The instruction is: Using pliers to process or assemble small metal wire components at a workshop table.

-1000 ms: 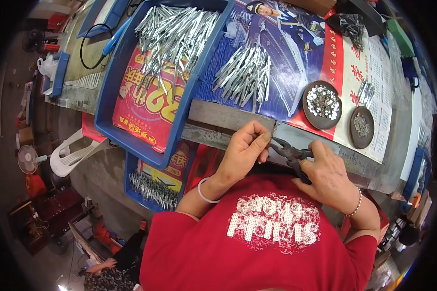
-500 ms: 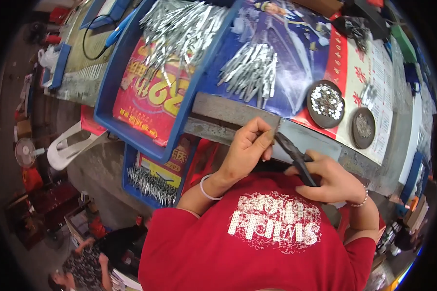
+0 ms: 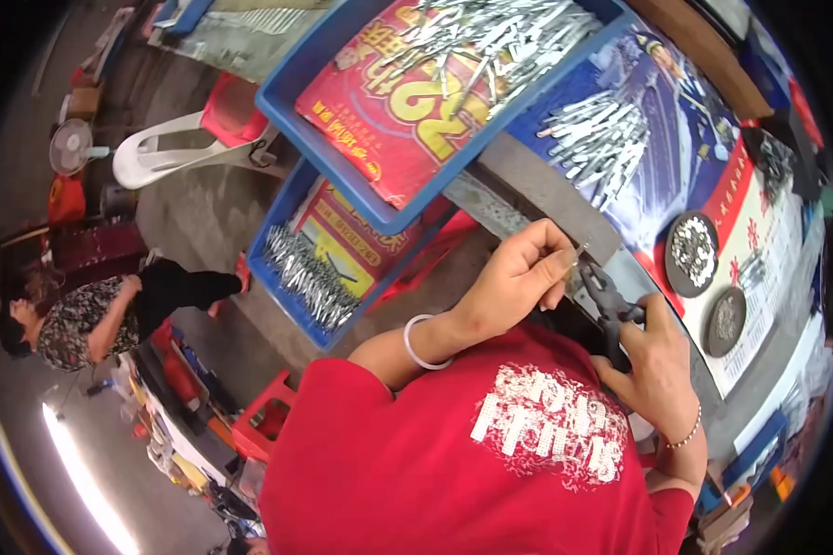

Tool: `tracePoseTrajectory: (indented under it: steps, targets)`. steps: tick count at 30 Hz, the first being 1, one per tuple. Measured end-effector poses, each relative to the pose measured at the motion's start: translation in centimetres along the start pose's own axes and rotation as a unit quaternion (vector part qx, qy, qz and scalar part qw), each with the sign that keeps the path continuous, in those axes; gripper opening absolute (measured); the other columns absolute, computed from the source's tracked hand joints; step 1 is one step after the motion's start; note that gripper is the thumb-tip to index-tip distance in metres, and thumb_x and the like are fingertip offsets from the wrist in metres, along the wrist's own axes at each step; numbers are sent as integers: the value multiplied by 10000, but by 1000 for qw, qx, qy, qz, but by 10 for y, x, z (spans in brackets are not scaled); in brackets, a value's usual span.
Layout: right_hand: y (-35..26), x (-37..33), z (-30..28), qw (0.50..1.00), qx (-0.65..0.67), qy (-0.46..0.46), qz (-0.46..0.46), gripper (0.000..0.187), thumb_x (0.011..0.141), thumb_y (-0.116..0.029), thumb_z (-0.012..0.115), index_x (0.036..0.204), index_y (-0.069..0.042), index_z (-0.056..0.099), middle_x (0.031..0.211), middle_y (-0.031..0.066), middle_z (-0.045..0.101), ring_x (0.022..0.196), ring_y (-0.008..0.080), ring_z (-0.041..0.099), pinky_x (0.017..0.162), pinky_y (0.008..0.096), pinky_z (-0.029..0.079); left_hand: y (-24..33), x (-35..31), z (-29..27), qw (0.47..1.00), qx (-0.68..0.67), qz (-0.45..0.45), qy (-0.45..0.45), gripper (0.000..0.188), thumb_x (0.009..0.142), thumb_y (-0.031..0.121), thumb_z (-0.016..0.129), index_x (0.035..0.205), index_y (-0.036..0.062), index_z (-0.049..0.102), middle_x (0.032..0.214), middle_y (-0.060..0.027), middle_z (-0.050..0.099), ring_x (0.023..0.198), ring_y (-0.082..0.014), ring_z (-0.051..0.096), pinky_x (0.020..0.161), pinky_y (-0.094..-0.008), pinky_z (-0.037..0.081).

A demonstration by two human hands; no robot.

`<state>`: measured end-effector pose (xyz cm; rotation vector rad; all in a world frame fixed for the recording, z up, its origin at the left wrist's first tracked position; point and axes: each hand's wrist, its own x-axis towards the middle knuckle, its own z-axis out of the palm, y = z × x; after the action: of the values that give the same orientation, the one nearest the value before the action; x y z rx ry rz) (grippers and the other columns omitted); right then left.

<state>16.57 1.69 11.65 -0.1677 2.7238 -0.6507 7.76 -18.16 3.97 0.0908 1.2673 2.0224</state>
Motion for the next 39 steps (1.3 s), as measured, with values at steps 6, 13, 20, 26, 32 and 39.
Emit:
tracePoseTrajectory:
  steps: [6,13,20,26,32,39]
  targets:
    - [-2,-2,-3,999,-44,-4,-17,365,661,-252,787,902,-11,658,986,166,475,912,319,530,690,400,463,1,3,0,999,9,-8,-29,144,1006,199,521,954,67,501,713,23,510,564,-34,462,494,-184,318]
    - [-2,-6,-2,999,-35,-10,-6,336,671,-262,782,801,12,639,1004,184,475,886,337,542,710,405,452,-3,2,2,999,18,-16,-30,149,1004,214,529,955,75,507,700,27,515,556,-29,456,479,-173,298]
    - [-3,-5,-1,999,-53,-4,-7,300,674,-246,770,786,-1,638,962,171,459,863,330,535,690,409,445,-4,4,1,998,40,-11,-38,132,1002,195,529,943,80,504,683,26,516,552,-26,454,483,-173,306]
    - [-4,-2,-2,999,-47,-17,3,268,665,-221,742,781,-10,622,892,168,441,847,345,528,671,427,436,-3,8,-1,998,54,-6,-38,112,998,161,529,933,72,507,689,22,521,561,-30,466,494,-178,334]
    - [5,22,-15,911,337,-236,26,398,653,-238,716,977,-10,689,885,153,519,859,298,552,736,367,422,-8,-5,-8,997,60,28,48,93,989,118,528,927,51,512,693,15,524,579,-45,494,512,-198,382]
    - [1,15,-6,950,264,-162,35,398,631,-175,666,980,16,662,915,135,465,844,275,502,769,343,394,-26,-80,-95,906,282,166,269,33,918,35,577,943,16,567,801,-61,587,673,-126,587,630,-263,477]
